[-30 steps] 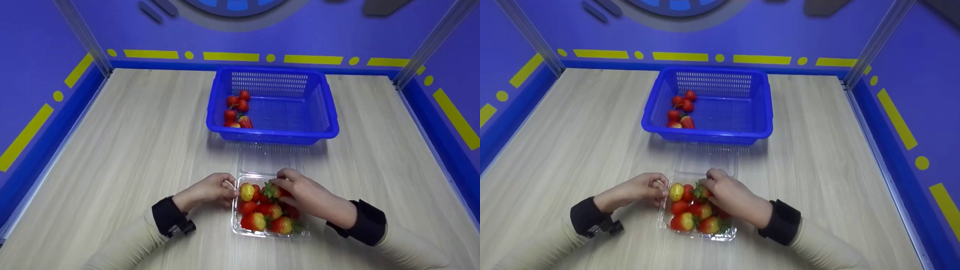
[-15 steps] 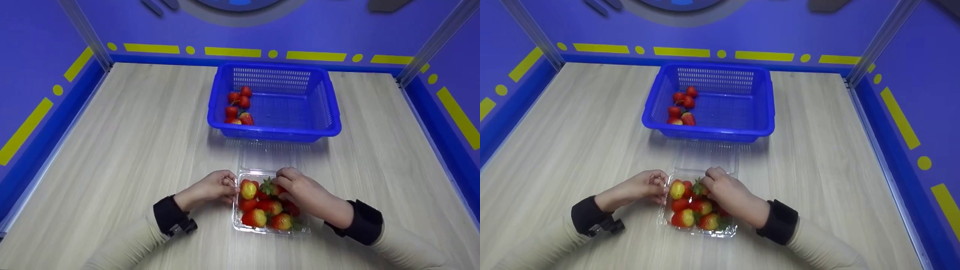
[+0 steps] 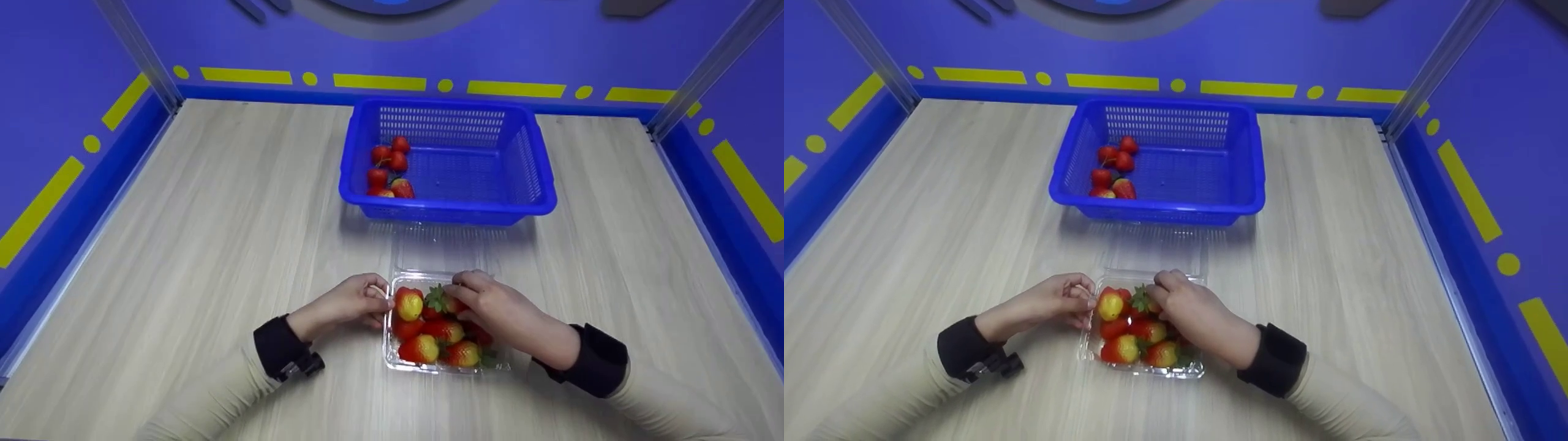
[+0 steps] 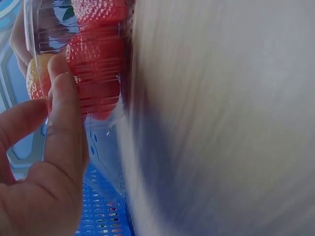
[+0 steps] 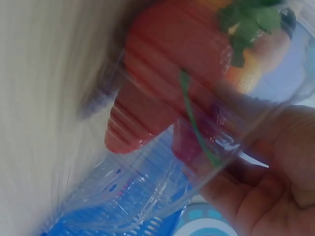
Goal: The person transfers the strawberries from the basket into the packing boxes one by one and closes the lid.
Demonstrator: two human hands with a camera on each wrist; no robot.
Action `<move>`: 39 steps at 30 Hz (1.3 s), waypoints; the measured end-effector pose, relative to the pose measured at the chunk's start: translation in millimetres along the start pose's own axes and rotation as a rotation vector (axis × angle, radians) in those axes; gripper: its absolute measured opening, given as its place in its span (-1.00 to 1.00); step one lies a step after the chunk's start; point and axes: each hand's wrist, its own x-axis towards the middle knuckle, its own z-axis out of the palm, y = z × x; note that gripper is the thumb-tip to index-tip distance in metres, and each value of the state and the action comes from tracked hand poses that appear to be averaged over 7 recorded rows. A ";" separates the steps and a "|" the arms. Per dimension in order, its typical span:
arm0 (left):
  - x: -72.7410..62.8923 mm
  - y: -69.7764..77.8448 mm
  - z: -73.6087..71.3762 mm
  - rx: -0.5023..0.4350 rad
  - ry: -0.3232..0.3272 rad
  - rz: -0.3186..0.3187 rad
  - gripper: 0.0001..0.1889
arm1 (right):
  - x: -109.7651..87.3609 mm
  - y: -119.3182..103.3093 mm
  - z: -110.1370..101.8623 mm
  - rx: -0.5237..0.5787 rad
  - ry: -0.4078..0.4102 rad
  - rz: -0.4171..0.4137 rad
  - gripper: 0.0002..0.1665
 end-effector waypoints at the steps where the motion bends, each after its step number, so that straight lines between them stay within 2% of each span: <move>1: -0.8 0.2 -0.7 0.016 -0.007 -0.003 -0.80 | 0.3 0.1 -0.8 0.000 -0.004 0.000 -0.54; 4: -5.9 2.8 -4.7 0.089 -0.017 -0.013 -0.71 | 1.5 0.5 -4.7 -0.009 -0.012 -0.008 -0.51; 6: -11.0 8.0 -10.8 0.173 -0.014 -0.009 -0.63 | 2.9 1.4 -11.4 -0.008 -0.021 -0.015 -0.52; 9: -20.4 25.9 -27.4 0.338 0.022 0.046 -0.51 | 8.7 6.1 -30.0 0.026 -0.015 -0.022 -0.55; 12: -30.7 58.5 -49.4 0.507 0.094 0.122 -0.43 | 23.3 14.6 -57.5 0.060 0.028 -0.033 -0.58; 14: -36.4 84.4 -63.8 0.574 0.154 0.159 -0.37 | 37.9 21.8 -77.7 0.073 0.074 -0.045 -0.60; 17: -39.6 122.5 -82.0 0.607 0.237 0.175 -0.30 | 66.1 32.4 -109.5 0.105 0.089 -0.027 -0.61; 19: -37.3 145.4 -91.8 0.605 0.290 0.180 -0.29 | 87.8 39.6 -129.0 0.127 0.071 0.007 -0.60; 23: -17.0 178.1 -108.4 0.587 0.378 0.190 -0.30 | 132.8 55.3 -156.2 0.154 0.002 0.096 -0.56; 27: 16.2 191.1 -121.7 0.569 0.440 0.179 -0.33 | 174.3 78.6 -164.7 0.179 -0.105 0.196 -0.52; 32: 55.6 185.6 -134.0 0.643 0.507 0.105 -0.35 | 215.9 112.5 -152.4 0.232 -0.226 0.321 -0.44; 36: 80.5 173.9 -139.6 0.701 0.564 0.045 -0.38 | 237.7 138.8 -128.4 0.272 -0.240 0.389 -0.42; 39: 91.2 164.0 -141.0 0.721 0.625 -0.004 -0.43 | 250.1 154.9 -104.3 0.279 -0.254 0.397 -0.44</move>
